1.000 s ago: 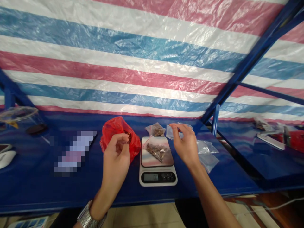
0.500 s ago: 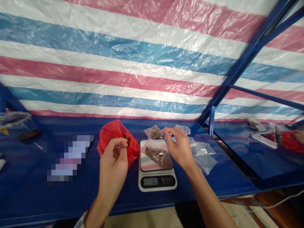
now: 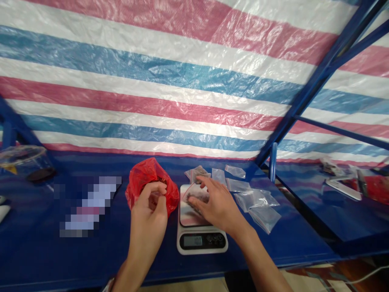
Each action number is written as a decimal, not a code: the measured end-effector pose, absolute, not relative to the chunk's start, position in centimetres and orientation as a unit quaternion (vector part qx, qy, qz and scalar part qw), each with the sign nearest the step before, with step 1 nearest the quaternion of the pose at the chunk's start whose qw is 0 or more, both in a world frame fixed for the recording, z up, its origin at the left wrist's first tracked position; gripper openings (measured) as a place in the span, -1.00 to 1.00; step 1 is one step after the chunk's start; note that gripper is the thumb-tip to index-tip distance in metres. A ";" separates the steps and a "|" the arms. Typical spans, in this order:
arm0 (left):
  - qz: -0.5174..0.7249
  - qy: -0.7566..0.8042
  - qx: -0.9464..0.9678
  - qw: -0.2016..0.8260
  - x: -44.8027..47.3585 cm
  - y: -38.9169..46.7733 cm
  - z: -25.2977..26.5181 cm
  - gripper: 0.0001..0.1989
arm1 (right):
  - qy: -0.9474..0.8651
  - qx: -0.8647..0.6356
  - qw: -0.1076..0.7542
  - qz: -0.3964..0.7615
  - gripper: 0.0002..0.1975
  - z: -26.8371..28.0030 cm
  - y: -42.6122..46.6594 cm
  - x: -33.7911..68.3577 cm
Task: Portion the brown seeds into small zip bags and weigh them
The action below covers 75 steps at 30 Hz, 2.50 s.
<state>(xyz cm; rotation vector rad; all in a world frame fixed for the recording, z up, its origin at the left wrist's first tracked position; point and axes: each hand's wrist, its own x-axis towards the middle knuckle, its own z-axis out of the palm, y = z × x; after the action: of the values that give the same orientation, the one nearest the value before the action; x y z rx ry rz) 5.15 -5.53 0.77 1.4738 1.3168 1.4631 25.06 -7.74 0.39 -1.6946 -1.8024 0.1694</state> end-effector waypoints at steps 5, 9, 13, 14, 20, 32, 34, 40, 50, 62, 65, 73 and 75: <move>0.528 0.505 0.599 0.326 5.7 -5.2 -0.2 -0.85 | -0.633 -0.650 0.396 0.142 -0.54 0.1 -6.9 24.7; 0.470 0.495 0.642 0.349 6.7 -5.1 -1.0 -0.63 | -0.543 -0.603 0.539 0.226 -0.44 0.1 -6.2 24.6; 0.486 0.443 0.647 0.385 7.8 -5.1 -1.1 -0.59 | -0.544 -0.522 0.581 0.306 -0.39 -0.1 -6.4 23.6; 0.492 0.434 0.649 0.385 8.0 -4.9 -1.1 -0.61 | -0.544 -0.509 0.582 0.327 -0.39 -0.1 -6.5 23.4; 0.518 0.413 0.654 0.366 8.7 -3.6 -0.9 -0.65 | -0.487 -0.464 0.589 0.448 -0.54 1.3 -6.9 23.6; 0.481 0.406 0.670 0.394 9.1 -3.8 -0.7 -0.63 | -0.511 -0.514 0.560 0.401 -0.63 1.1 -6.8 24.9; 0.481 0.407 0.658 0.413 8.9 -3.7 -0.6 -0.62 | -0.514 -0.508 0.566 0.398 -0.62 1.2 -6.8 24.9; 0.485 0.404 0.647 0.428 8.8 -3.4 -0.5 -0.58 | -0.510 -0.520 0.568 0.383 -0.58 0.9 -6.5 24.9; 0.499 0.392 0.641 0.430 9.0 -3.5 -0.6 -0.60 | -0.511 -0.497 0.572 0.406 -0.59 0.0 -6.0 24.4; 0.495 0.390 0.649 0.427 8.5 -3.0 -0.9 -0.59 | -0.543 -0.516 0.545 0.377 -0.56 0.6 -6.1 24.1; 0.491 0.398 0.643 0.431 8.4 -2.8 -1.0 -0.55 | -0.536 -0.507 0.544 0.400 -0.57 0.5 -6.1 24.0; 0.480 0.388 0.668 0.416 8.7 -3.5 -0.5 -0.61 | -0.522 -0.527 0.593 0.313 -0.73 0.4 -5.7 23.5; 0.482 0.383 0.669 0.417 8.7 -3.5 -0.4 -0.63 | -0.521 -0.519 0.601 0.314 -0.74 0.5 -5.6 23.3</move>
<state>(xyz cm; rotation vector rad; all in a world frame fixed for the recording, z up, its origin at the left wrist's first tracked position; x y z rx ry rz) 8.75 -3.55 -0.40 1.6796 0.9601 1.2089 23.31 -5.60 0.47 -1.2031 -1.2067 0.7286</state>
